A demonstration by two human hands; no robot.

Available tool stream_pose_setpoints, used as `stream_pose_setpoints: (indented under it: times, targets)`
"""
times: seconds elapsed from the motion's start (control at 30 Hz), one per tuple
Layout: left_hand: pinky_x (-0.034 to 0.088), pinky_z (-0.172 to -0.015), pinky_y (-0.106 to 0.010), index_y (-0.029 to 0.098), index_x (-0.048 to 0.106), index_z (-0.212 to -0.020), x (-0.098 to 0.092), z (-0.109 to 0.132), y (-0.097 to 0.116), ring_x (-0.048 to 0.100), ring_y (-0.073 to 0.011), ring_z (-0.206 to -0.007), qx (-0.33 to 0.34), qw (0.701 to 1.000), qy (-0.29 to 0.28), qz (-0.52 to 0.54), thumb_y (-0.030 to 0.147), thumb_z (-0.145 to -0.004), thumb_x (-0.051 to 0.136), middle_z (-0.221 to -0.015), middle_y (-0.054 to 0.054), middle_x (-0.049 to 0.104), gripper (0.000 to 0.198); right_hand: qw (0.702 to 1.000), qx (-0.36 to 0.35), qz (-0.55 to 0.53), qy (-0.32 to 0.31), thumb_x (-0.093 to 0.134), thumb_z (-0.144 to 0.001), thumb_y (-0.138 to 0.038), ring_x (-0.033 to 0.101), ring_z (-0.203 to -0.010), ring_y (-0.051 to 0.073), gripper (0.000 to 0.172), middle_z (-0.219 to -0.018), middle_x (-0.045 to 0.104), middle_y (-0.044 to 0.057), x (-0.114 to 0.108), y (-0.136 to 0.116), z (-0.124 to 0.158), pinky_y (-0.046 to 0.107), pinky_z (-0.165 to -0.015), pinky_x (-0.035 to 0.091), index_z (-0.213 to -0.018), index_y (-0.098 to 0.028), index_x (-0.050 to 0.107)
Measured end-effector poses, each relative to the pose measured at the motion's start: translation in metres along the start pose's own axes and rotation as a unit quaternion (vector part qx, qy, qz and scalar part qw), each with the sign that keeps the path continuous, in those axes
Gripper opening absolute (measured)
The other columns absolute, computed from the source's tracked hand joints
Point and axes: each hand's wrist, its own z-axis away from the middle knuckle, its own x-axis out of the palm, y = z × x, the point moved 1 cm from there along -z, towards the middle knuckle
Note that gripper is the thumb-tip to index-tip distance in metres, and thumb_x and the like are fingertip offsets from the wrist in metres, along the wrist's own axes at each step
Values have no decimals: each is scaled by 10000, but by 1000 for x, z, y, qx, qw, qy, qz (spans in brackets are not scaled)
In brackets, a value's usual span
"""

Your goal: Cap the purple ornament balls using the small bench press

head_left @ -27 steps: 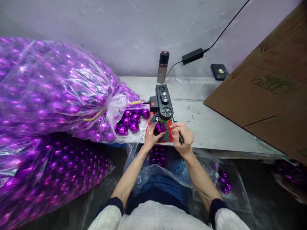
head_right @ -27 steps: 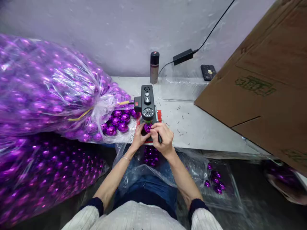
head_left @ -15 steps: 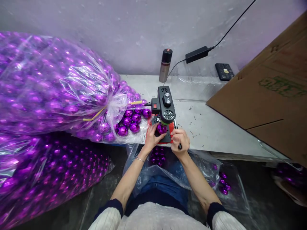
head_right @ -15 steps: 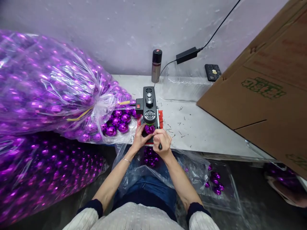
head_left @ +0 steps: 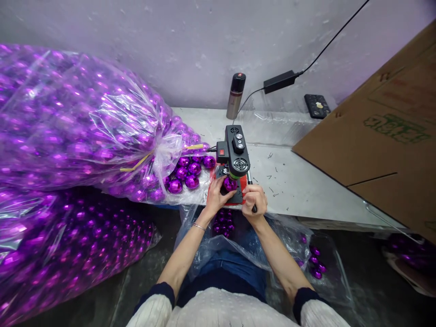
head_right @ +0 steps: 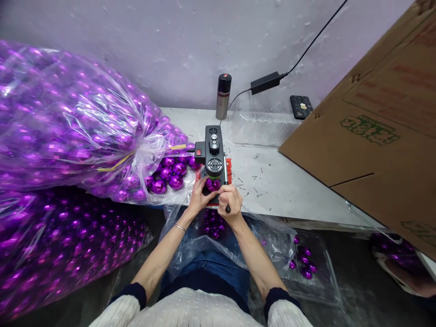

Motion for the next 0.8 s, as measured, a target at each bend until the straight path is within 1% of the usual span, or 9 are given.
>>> stream_pose_setpoints:
  times: [0.17, 0.3, 0.37, 0.47, 0.53, 0.63, 0.7, 0.73, 0.8]
  targets:
    - [534, -1043, -523, 180, 589, -1335, 3, 0, -3, 664, -317, -1189, 1, 1000, 12, 1, 480, -827, 797, -1248, -155, 693, 625, 998, -54, 3, -13, 408, -1012, -207, 574, -629, 138, 255, -730, 597, 9, 2, 0, -2, 294, -579, 477, -776, -239, 498]
    - [525, -1058, -528, 195, 578, -1344, 3, -4, -4, 657, -316, -1211, 5, 1000, 10, 3, 469, -837, 791, -1271, -154, 687, 615, 1000, 21, 13, 10, 419, -999, -177, 600, -637, 139, 284, -700, 604, 6, -3, -9, -21, 296, -581, 459, -733, -232, 500]
    - [522, -1065, -532, 208, 553, -1372, 1, 2, -3, 652, -314, -1226, 9, 1000, 9, -4, 444, -849, 783, -1293, -152, 678, 618, 998, 58, 4, 6, 443, -991, -170, 614, -660, 147, 280, -696, 610, 7, -6, -15, -34, 306, -605, 462, -728, -227, 519]
    - [496, -1102, -542, 227, 456, -1470, -2, 31, -2, 615, -313, -1297, 47, 998, 6, -31, 363, -887, 741, -1362, -160, 636, 663, 996, 89, -9, -5, 457, -989, -168, 618, -684, 153, 284, -695, 611, 5, -9, -21, -46, 313, -635, 467, -720, -224, 531]
    - [457, -1140, -564, 240, 352, -1550, -5, 60, -1, 557, -322, -1374, 94, 994, -22, -59, 332, -892, 714, -1441, -177, 574, 757, 996, 88, -14, -8, 465, -984, -155, 618, -689, 150, 278, -700, 614, 3, -10, -21, -45, 309, -639, 466, -723, -223, 533]
    - [384, -1171, -626, 221, 166, -1630, -12, 90, 2, 412, -383, -1493, 129, 983, -83, -100, 457, -810, 770, -1592, -243, 392, 1046, 997, 71, -18, -9, 471, -972, -128, 626, -696, 150, 264, -708, 619, 4, -9, -18, -36, 309, -638, 466, -734, -223, 535]
    - [335, -1182, -659, 195, 125, -1640, -22, 88, 6, 321, -421, -1536, 127, 979, -101, -127, 540, -760, 797, -1639, -275, 299, 1160, 998, 63, -14, -9, 472, -970, -123, 629, -690, 154, 264, -704, 620, 7, -9, -16, -31, 314, -631, 469, -735, -226, 534]
    - [317, -1190, -660, 194, 156, -1636, -29, 81, 8, 300, -423, -1544, 123, 977, -101, -140, 531, -778, 783, -1647, -269, 292, 1114, 998, 60, -11, -9, 473, -971, -126, 630, -682, 155, 265, -699, 620, 8, -9, -16, -30, 316, -624, 470, -733, -228, 532]
    - [314, -1203, -625, 220, 318, -1591, -47, 56, 9, 338, -389, -1531, 107, 977, -77, -169, 397, -880, 686, -1628, -216, 369, 819, 998, 56, -6, -9, 474, -976, -139, 633, -662, 157, 272, -680, 616, 6, -9, -15, -30, 317, -605, 472, -726, -232, 529]
